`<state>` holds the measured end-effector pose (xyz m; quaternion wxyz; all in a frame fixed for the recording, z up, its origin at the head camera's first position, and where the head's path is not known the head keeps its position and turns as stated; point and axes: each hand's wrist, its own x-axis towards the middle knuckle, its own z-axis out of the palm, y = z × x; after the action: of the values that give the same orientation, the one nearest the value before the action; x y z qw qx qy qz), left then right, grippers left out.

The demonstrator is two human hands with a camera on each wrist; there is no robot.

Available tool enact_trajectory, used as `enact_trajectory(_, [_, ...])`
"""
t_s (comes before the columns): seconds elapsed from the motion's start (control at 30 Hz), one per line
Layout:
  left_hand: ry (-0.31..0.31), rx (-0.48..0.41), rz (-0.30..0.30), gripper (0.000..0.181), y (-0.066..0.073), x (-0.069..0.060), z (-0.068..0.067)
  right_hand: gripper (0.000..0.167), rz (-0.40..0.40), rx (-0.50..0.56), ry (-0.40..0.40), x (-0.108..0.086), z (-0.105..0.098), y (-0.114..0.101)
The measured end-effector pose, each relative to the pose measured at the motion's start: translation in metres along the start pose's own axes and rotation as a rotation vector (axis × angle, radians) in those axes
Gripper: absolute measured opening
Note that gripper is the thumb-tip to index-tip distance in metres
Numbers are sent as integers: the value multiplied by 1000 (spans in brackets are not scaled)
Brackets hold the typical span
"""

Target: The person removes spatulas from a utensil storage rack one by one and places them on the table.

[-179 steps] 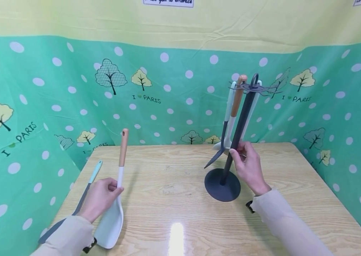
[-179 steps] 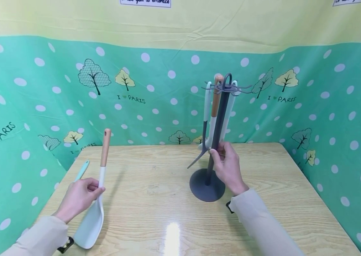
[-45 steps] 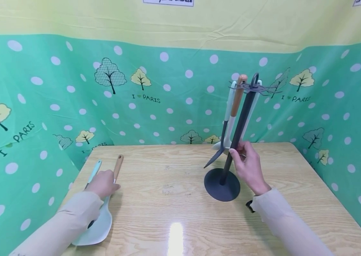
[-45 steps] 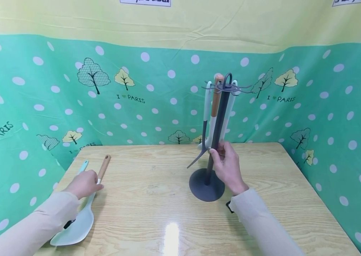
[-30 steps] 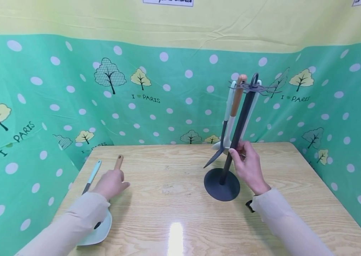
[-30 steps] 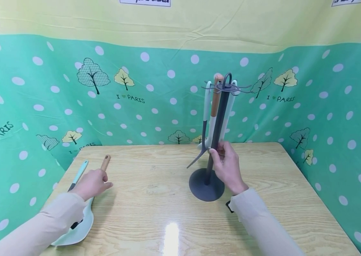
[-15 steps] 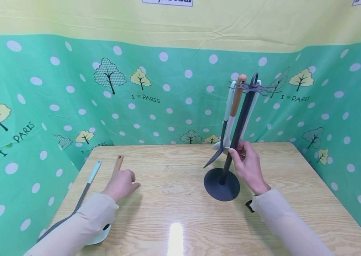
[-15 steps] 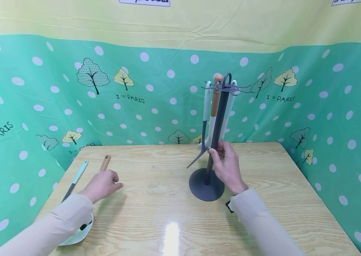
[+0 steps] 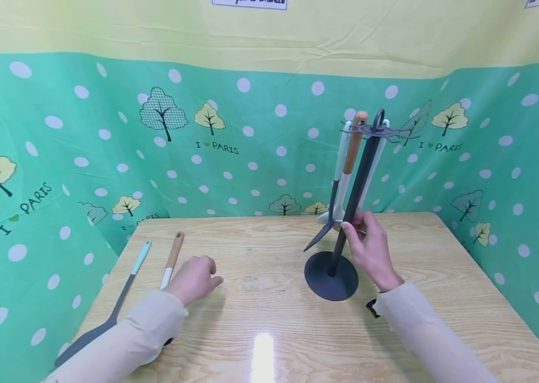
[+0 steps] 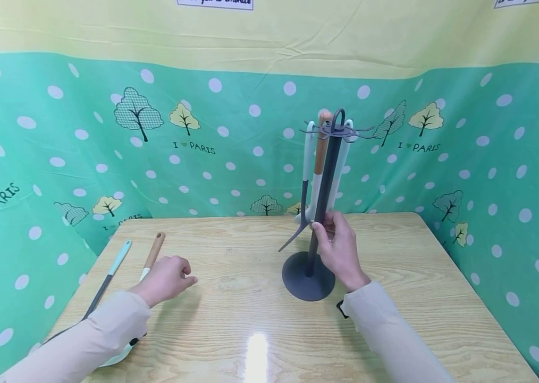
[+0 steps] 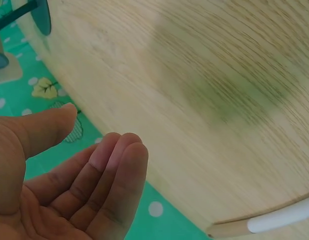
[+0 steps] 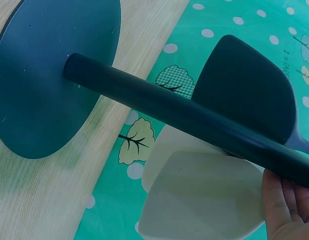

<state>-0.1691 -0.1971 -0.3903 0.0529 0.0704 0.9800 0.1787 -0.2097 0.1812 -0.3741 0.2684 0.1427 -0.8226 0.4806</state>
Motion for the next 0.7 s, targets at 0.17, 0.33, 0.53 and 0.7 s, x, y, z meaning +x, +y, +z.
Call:
enact_trajectory(0.17, [-10,-13,13,25,11,0,3,19,-5,-3,3,0,0,-1])
enact_trajectory(0.33, [-3,-27,35,26,24,1,5,20,-4,-7,9,0,0,-2])
enact_trajectory(0.53, [-6,-45,65,25,36,5,10,20,-11,-5,10,-1,1,-2])
enact_trajectory(0.7, [-11,-64,72,27,47,9,12,20,-11,-8,11,-1,2,-1])
